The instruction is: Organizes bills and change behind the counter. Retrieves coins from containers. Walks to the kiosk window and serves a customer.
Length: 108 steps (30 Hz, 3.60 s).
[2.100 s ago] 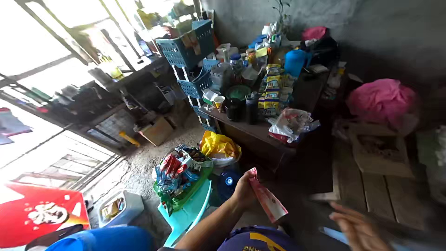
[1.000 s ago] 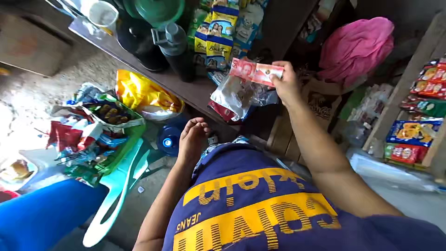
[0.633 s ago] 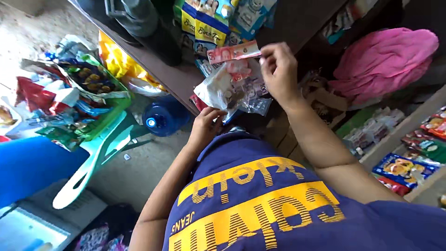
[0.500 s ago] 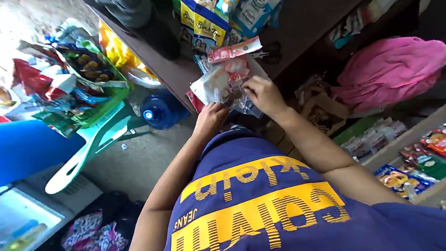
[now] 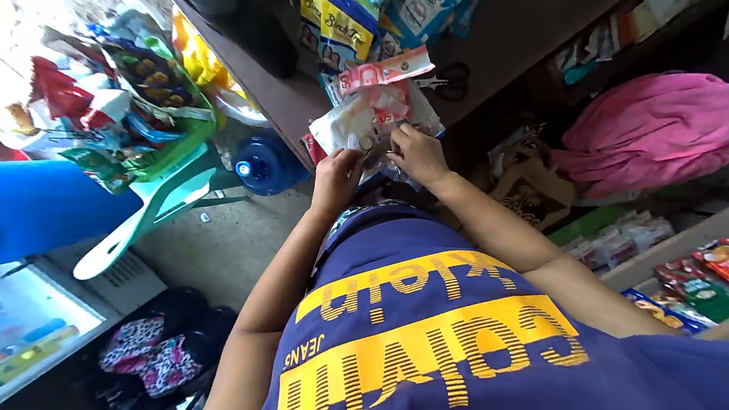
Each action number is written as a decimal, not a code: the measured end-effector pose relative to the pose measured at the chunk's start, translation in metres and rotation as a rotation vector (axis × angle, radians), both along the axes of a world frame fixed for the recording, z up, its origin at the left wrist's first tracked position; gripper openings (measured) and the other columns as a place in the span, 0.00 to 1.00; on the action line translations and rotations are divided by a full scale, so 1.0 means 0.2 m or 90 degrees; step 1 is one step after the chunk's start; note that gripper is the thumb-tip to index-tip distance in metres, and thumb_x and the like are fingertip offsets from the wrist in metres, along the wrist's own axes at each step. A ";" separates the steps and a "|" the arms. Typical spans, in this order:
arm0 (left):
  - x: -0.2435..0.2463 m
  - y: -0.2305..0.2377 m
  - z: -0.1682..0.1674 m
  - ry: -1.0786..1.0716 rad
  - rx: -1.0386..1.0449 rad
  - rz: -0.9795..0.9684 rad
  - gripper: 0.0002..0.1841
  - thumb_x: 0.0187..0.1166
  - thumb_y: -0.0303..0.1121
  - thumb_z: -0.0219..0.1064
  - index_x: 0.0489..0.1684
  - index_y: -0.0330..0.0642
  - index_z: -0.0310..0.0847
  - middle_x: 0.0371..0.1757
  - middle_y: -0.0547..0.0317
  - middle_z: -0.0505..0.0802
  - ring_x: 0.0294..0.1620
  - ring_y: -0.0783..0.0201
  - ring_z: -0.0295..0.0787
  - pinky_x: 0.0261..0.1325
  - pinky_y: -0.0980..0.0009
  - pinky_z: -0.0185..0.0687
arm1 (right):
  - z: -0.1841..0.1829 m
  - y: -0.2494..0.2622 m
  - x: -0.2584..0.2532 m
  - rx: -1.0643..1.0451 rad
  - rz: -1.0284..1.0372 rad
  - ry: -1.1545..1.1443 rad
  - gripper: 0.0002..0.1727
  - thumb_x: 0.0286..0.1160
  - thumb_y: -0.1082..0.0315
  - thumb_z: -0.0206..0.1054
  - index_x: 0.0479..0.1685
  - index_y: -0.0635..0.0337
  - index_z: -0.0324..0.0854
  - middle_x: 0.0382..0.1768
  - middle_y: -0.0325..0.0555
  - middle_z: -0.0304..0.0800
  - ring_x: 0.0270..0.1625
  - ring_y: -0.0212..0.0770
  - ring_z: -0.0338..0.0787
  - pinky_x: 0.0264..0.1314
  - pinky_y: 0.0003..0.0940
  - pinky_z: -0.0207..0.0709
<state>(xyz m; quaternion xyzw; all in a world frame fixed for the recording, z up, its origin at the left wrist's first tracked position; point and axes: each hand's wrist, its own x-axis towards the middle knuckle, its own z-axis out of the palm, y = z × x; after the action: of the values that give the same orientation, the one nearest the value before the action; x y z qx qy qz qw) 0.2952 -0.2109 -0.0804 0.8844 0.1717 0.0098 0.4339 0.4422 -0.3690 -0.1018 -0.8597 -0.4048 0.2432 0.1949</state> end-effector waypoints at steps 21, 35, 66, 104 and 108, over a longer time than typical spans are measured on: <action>-0.14 0.00 -0.04 0.279 0.132 -0.050 0.24 0.90 0.40 0.54 0.86 0.60 0.71 0.34 0.38 0.94 0.36 0.31 0.92 0.38 0.31 0.80 | 0.04 0.07 -0.13 0.030 0.029 0.032 0.14 0.80 0.65 0.70 0.60 0.58 0.87 0.56 0.58 0.88 0.54 0.60 0.92 0.51 0.60 0.84; -0.18 0.04 -0.11 0.225 -0.019 -0.011 0.25 0.88 0.39 0.56 0.85 0.59 0.72 0.27 0.45 0.90 0.30 0.41 0.88 0.40 0.35 0.79 | -0.10 0.02 -0.23 0.180 0.111 -0.199 0.05 0.74 0.74 0.70 0.44 0.61 0.89 0.52 0.57 0.90 0.51 0.57 0.93 0.49 0.49 0.87; -0.09 0.04 -0.06 0.178 -0.616 0.172 0.23 0.92 0.30 0.45 0.85 0.41 0.66 0.20 0.70 0.67 0.13 0.76 0.58 0.15 0.79 0.56 | 0.01 0.07 -0.18 0.027 -0.078 0.039 0.18 0.82 0.57 0.66 0.62 0.56 0.87 0.38 0.56 0.94 0.39 0.58 0.93 0.42 0.61 0.82; -0.12 0.02 -0.06 -0.104 -1.205 0.243 0.52 0.85 0.68 0.14 0.82 0.32 0.68 0.78 0.37 0.82 0.79 0.46 0.80 0.79 0.55 0.76 | 0.33 0.03 -0.12 0.384 -0.330 0.737 0.24 0.96 0.63 0.36 0.68 0.59 0.78 0.29 0.30 0.85 0.20 0.20 0.74 0.22 0.15 0.68; -0.13 0.02 -0.06 -0.098 -1.199 0.227 0.54 0.81 0.71 0.12 0.86 0.35 0.63 0.82 0.36 0.77 0.82 0.44 0.76 0.81 0.53 0.74 | 0.28 -0.06 -0.03 0.523 -0.426 1.092 0.40 0.93 0.45 0.21 0.77 0.61 0.70 0.73 0.56 0.82 0.73 0.52 0.85 0.75 0.47 0.79</action>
<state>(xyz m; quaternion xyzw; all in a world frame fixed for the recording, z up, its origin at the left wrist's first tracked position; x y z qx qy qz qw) 0.2693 -0.2071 -0.0930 0.1310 0.2123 -0.0081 0.9684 0.4364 -0.3806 -0.0466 -0.3303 0.0816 0.5541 0.7598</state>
